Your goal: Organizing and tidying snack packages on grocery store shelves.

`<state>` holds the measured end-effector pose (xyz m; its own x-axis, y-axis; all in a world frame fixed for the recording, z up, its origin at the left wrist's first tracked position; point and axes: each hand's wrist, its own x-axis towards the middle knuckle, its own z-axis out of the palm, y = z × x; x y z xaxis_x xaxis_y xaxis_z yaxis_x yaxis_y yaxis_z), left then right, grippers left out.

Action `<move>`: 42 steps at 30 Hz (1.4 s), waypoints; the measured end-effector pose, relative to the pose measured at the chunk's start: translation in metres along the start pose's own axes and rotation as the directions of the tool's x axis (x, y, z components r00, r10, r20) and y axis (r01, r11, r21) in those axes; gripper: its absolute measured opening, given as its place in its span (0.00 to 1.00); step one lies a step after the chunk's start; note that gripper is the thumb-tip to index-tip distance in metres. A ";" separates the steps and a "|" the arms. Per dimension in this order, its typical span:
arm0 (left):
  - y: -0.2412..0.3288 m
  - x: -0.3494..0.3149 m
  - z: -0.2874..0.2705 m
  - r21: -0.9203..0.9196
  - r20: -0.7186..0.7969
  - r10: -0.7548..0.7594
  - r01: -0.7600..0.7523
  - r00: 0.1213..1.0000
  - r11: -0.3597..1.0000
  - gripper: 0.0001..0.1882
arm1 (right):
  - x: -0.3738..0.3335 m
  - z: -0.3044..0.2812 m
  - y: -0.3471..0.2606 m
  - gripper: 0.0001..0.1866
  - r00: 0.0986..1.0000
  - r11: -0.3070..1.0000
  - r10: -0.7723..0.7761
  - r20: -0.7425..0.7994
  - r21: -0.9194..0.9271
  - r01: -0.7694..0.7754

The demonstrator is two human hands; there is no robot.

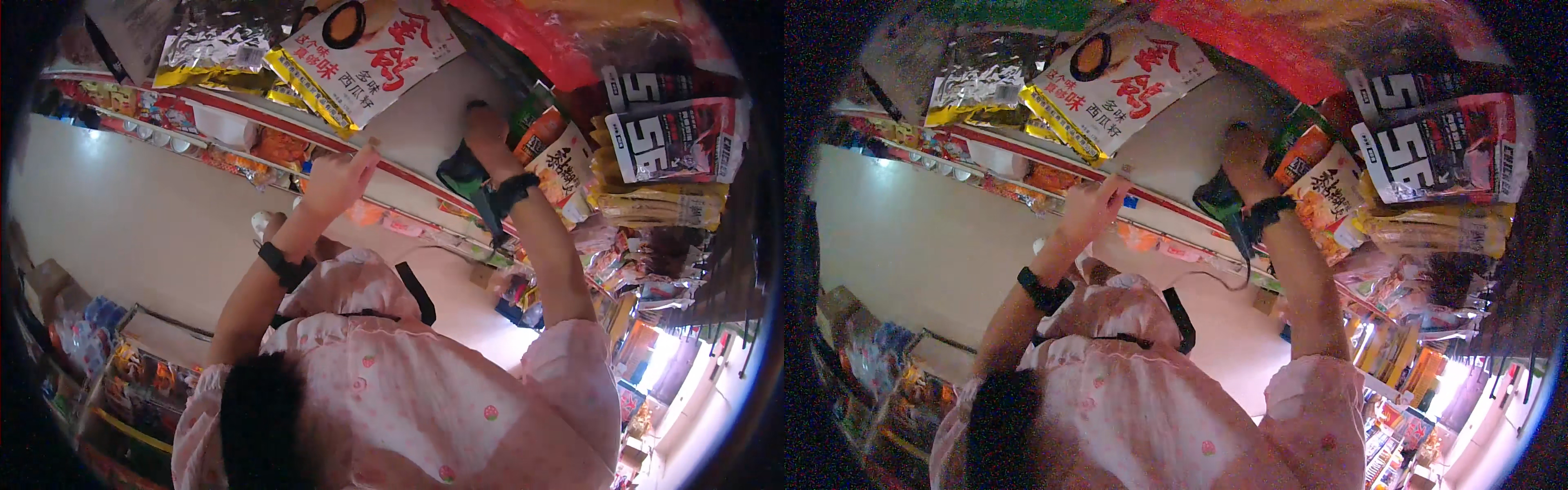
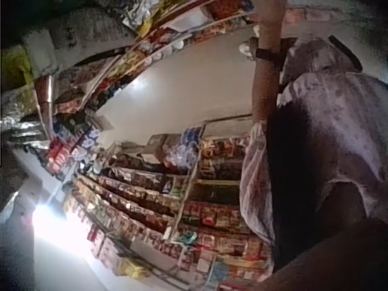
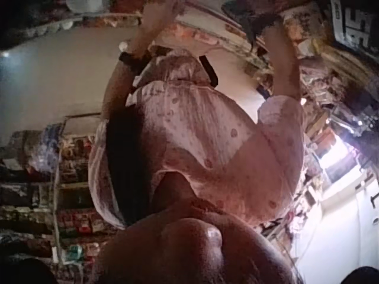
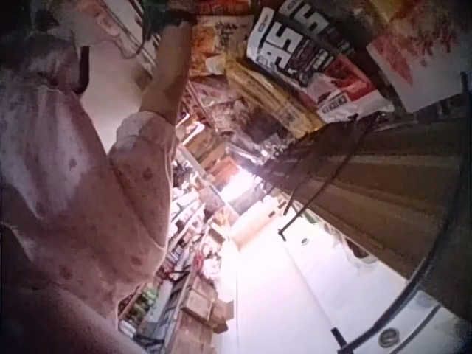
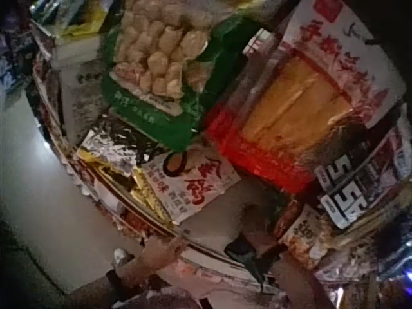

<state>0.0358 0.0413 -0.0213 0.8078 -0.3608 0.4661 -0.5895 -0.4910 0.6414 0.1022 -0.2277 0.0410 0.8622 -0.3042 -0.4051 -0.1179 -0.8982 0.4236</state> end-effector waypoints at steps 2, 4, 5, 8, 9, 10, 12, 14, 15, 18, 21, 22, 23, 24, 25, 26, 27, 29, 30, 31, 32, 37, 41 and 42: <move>0.000 -0.002 -0.002 0.015 -0.009 -0.026 0.026 1.000 1.000 0.06 | -0.029 0.005 -0.012 0.12 0.999 0.999 -0.036 0.036 -0.038 0.038; 0.000 -0.001 -0.001 0.036 -0.014 -0.047 0.047 0.999 0.998 0.06 | -0.048 0.006 -0.016 0.11 0.995 0.995 -0.070 0.072 -0.066 0.075; 0.000 0.001 -0.002 0.022 -0.033 -0.027 0.028 0.999 0.999 0.06 | -0.051 0.000 -0.018 0.11 0.988 0.986 -0.143 -0.051 -0.093 0.138; 0.004 0.004 0.001 -0.006 -0.029 0.023 -0.023 0.999 1.000 0.07 | -0.001 0.025 0.011 0.12 0.976 0.995 -0.097 -0.196 -0.021 0.095; 0.004 0.006 0.004 -0.002 -0.037 0.021 -0.021 0.999 1.000 0.07 | 0.010 0.015 0.014 0.13 0.973 0.998 -0.017 -0.229 0.060 0.031; 0.003 0.007 0.005 -0.010 -0.042 0.029 -0.030 0.999 1.000 0.07 | 0.009 0.014 0.015 0.13 0.972 0.998 -0.007 -0.233 0.057 0.020; 0.000 0.004 0.007 -0.025 -0.047 0.036 -0.037 0.998 0.999 0.07 | 0.000 0.009 0.004 0.15 0.990 0.997 0.067 -0.122 -0.034 -0.071; -0.006 -0.003 0.003 0.001 -0.057 0.002 -0.002 0.998 1.000 0.07 | -0.028 0.004 -0.020 0.15 0.991 0.999 0.026 -0.128 0.025 -0.023; -0.005 -0.002 0.004 0.005 -0.057 -0.004 0.005 0.998 1.000 0.07 | -0.042 0.007 -0.024 0.16 0.992 0.996 0.021 -0.128 0.090 -0.010; 0.001 0.004 0.002 -0.034 -0.093 0.016 -0.019 0.996 0.999 0.07 | -0.024 0.024 -0.011 0.15 0.995 0.999 -0.028 -0.098 0.030 0.031; -0.001 0.003 0.006 -0.057 -0.065 -0.010 0.007 0.998 0.998 0.07 | -0.011 0.025 -0.003 0.14 0.991 0.998 -0.070 -0.116 -0.012 0.069; -0.001 0.004 0.007 -0.061 -0.064 -0.003 -0.001 0.998 0.998 0.07 | -0.010 0.023 0.000 0.14 0.989 0.996 -0.078 -0.124 -0.061 0.071; 0.000 0.004 0.007 -0.039 -0.046 0.017 -0.019 0.999 0.999 0.07 | -0.009 0.021 0.004 0.14 0.988 0.992 -0.085 -0.132 -0.109 0.070; -0.002 0.002 0.006 -0.005 -0.030 0.022 -0.022 0.999 1.000 0.07 | -0.008 0.018 0.001 0.13 0.984 0.983 -0.110 -0.139 -0.159 0.088; -0.003 0.000 0.006 0.000 -0.030 0.017 -0.017 0.999 1.000 0.07 | -0.007 0.015 -0.002 0.13 0.980 0.973 -0.135 -0.145 -0.208 0.103; -0.005 -0.002 0.005 -0.019 -0.037 0.012 -0.012 0.999 1.000 0.07 | -0.025 0.024 -0.009 0.12 0.985 0.998 -0.061 -0.164 -0.043 0.055; -0.008 -0.002 0.006 -0.039 -0.053 0.003 -0.005 0.999 0.999 0.07 | -0.046 0.024 -0.019 0.11 0.984 0.993 0.011 -0.175 0.116 0.009; -0.008 -0.002 0.008 -0.058 -0.058 -0.015 0.011 0.998 0.998 0.06 | -0.054 0.012 -0.021 0.12 0.992 0.990 0.025 -0.121 0.137 -0.008; -0.008 -0.004 0.007 -0.074 -0.057 -0.028 0.023 0.998 0.997 0.06 | -0.056 0.011 -0.023 0.13 0.997 0.986 0.041 -0.065 0.164 -0.030; -0.005 -0.001 0.007 -0.083 -0.049 -0.015 0.011 0.999 0.996 0.06 | -0.041 0.020 -0.009 0.13 0.996 0.984 0.058 -0.062 0.169 -0.047; -0.003 0.001 0.007 -0.072 -0.040 -0.004 0.001 0.999 0.997 0.06 | -0.007 0.038 0.011 0.11 0.986 0.998 -0.065 -0.154 -0.014 0.064; -0.003 0.000 0.004 -0.010 -0.006 -0.026 0.026 1.000 1.000 0.06 | -0.015 0.023 0.000 0.12 0.988 0.991 -0.052 -0.145 -0.129 0.033; -0.009 -0.005 0.010 -0.061 -0.039 -0.026 0.023 0.999 0.998 0.06 | -0.048 0.026 -0.012 0.15 0.998 1.000 -0.005 0.056 0.004 0.005; -0.007 -0.005 0.012 -0.082 -0.056 -0.020 0.015 0.998 0.996 0.06 | -0.039 0.031 0.000 0.15 0.992 0.992 -0.119 -0.035 -0.037 0.118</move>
<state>0.0363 0.0372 -0.0355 0.8184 -0.3063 0.4863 -0.5747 -0.4296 0.6966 0.0528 -0.2259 0.0314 0.8868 -0.1839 -0.4239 0.0028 -0.9152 0.4029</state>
